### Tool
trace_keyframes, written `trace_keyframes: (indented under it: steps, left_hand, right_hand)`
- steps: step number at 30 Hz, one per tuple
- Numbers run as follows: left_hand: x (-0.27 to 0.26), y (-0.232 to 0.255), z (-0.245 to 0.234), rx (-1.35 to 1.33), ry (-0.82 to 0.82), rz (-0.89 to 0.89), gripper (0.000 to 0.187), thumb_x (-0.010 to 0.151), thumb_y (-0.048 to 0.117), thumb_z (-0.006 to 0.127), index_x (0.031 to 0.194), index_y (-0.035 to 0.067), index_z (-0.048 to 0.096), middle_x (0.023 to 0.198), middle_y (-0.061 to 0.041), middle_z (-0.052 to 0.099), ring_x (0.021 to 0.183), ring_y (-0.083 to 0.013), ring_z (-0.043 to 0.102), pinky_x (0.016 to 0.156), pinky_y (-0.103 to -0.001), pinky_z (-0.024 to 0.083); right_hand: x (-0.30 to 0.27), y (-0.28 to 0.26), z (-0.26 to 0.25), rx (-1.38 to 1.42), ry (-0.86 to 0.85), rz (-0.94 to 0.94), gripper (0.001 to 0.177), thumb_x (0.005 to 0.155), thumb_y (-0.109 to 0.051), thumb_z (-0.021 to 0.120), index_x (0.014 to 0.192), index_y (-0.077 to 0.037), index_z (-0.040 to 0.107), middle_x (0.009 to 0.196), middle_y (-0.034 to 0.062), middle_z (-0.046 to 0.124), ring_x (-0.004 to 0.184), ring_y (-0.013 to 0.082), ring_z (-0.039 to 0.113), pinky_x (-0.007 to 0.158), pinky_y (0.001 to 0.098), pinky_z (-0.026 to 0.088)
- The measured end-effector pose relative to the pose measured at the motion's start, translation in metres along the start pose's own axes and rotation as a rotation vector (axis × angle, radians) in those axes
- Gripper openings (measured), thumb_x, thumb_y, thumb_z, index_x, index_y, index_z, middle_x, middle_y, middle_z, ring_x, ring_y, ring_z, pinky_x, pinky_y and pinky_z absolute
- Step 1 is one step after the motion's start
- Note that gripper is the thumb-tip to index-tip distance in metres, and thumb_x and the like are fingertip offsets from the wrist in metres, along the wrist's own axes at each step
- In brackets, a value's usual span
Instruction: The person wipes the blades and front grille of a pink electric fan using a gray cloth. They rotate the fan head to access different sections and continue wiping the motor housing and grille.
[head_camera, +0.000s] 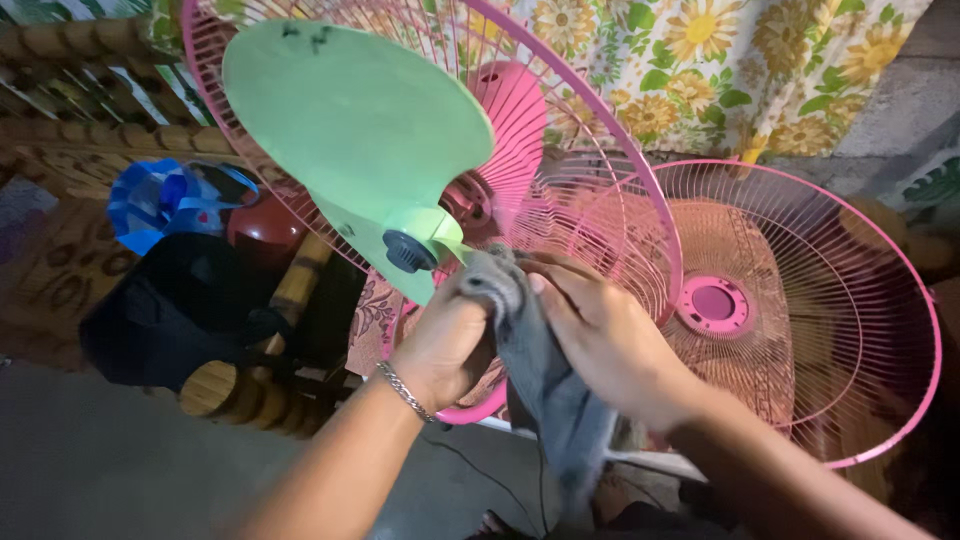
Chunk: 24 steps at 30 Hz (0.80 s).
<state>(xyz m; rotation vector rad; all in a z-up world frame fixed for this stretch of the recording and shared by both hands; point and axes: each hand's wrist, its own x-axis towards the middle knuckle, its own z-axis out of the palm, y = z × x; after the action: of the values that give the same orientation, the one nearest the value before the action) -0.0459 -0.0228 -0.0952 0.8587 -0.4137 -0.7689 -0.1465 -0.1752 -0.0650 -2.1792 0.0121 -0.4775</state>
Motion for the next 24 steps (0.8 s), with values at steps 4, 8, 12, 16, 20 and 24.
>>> trace_keyframes:
  steps: [4,8,12,16,20,24]
  left_hand:
    - [-0.003,-0.008,-0.007,0.045,0.250,-0.181,0.022,0.089,-0.001,0.056,0.106,0.011,0.061,0.098,-0.003,0.066,0.089,-0.0164,0.065,0.078,-0.035,0.056]
    - [-0.008,-0.004,-0.010,0.128,0.197,-0.200,0.017,0.088,-0.002,0.060,0.102,0.007,0.057,0.093,-0.004,0.062,0.084,-0.0151,0.063,0.075,-0.038,0.057]
    - [-0.007,0.000,-0.015,0.134,0.125,-0.184,0.014,0.092,-0.002,0.062,0.104,0.004,0.056,0.096,-0.007,0.062,0.087,-0.0176,0.063,0.078,-0.040,0.057]
    - [0.000,0.003,-0.018,0.060,0.111,-0.205,0.024,0.088,0.001,0.058,0.112,0.004,0.063,0.106,-0.006,0.068,0.096,-0.0189,0.068,0.084,-0.035,0.057]
    - [0.000,0.003,-0.018,0.143,0.107,-0.172,0.024,0.089,-0.001,0.057,0.112,0.003,0.063,0.105,-0.005,0.067,0.096,-0.0171,0.066,0.085,-0.034,0.055]
    - [0.000,0.000,-0.017,0.147,0.219,-0.270,0.013,0.089,0.000,0.061,0.099,0.007,0.058,0.094,-0.004,0.064,0.087,-0.0156,0.065,0.079,-0.037,0.055]
  right_hand:
    - [0.024,0.041,0.024,0.142,-0.172,0.351,0.035,0.099,-0.029,0.053,0.118,-0.005,0.071,0.098,0.0128,0.079,0.088,0.0211,0.073,0.082,0.0351,0.055]
    - [0.046,0.062,0.042,0.028,-0.244,0.513,0.033,0.098,-0.023,0.051,0.113,-0.005,0.075,0.090,0.0140,0.077,0.081,0.0221,0.072,0.078,0.0381,0.056]
    - [0.043,0.058,0.041,0.135,-0.257,0.676,0.033,0.095,-0.020,0.054,0.107,-0.004,0.079,0.091,0.0143,0.079,0.084,0.0224,0.072,0.078,0.0400,0.055]
    - [0.039,0.045,0.039,0.122,-0.098,0.043,0.033,0.087,-0.014,0.053,0.111,-0.001,0.072,0.098,0.0163,0.075,0.091,0.0256,0.073,0.081,0.0391,0.055]
    - [0.066,0.032,0.043,0.098,-0.226,0.412,0.028,0.089,-0.014,0.053,0.099,0.002,0.074,0.083,0.0224,0.074,0.077,0.0332,0.073,0.071,0.0459,0.057]
    - [0.089,0.031,0.043,-0.177,-0.288,0.436,0.027,0.088,-0.014,0.059,0.096,0.008,0.072,0.079,0.0243,0.070,0.073,0.0320,0.073,0.067,0.0461,0.057]
